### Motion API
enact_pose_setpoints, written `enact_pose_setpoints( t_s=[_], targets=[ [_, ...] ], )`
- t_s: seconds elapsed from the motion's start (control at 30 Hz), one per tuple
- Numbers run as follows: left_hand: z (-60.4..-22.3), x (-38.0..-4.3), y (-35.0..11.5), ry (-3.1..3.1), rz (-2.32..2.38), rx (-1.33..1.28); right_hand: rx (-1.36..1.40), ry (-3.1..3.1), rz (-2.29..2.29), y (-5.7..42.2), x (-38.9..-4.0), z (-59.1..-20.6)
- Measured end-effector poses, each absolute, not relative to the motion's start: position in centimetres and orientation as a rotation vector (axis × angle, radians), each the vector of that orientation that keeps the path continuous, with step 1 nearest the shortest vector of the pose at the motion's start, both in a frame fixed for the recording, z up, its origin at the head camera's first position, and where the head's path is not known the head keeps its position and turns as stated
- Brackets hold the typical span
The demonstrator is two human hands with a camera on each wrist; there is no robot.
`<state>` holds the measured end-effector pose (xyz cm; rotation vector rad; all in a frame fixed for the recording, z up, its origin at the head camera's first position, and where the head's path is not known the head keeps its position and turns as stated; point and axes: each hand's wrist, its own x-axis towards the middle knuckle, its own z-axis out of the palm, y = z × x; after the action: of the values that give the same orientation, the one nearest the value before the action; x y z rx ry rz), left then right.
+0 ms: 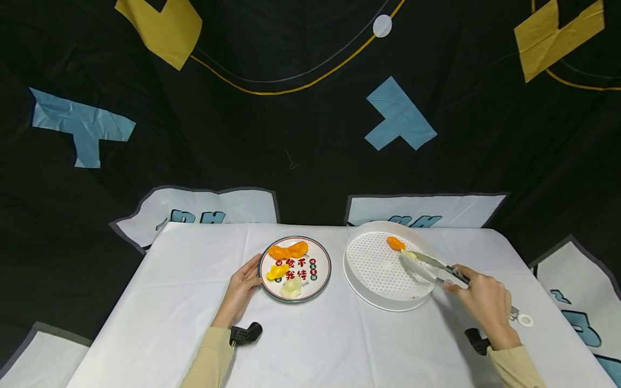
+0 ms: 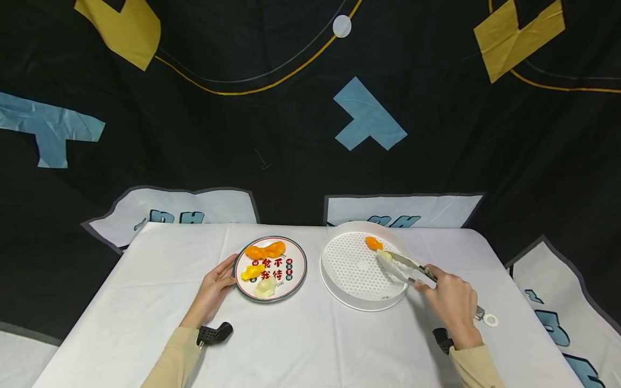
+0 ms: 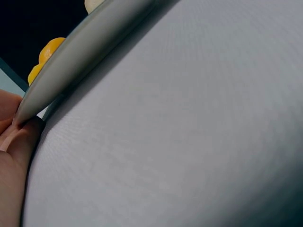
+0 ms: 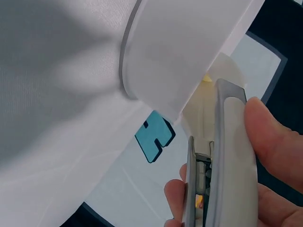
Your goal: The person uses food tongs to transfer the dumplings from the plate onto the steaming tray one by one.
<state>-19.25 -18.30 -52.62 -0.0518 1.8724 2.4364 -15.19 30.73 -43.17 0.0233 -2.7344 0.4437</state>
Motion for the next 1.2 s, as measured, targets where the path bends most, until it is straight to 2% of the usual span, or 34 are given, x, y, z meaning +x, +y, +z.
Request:
enact_pose_setpoints(
  t_s=[0.7, 1.2],
  targets=[
    [-52.3, -19.2, -18.2, 1.870, 2.436, -0.035, -0.011, -2.746, 0.528, 30.3, -15.2, -42.5],
    [-52.2, -19.1, -18.1, 1.898, 2.405, -0.077, 0.154, -2.716, 0.650, 26.7, -14.7, -41.2]
  ],
)
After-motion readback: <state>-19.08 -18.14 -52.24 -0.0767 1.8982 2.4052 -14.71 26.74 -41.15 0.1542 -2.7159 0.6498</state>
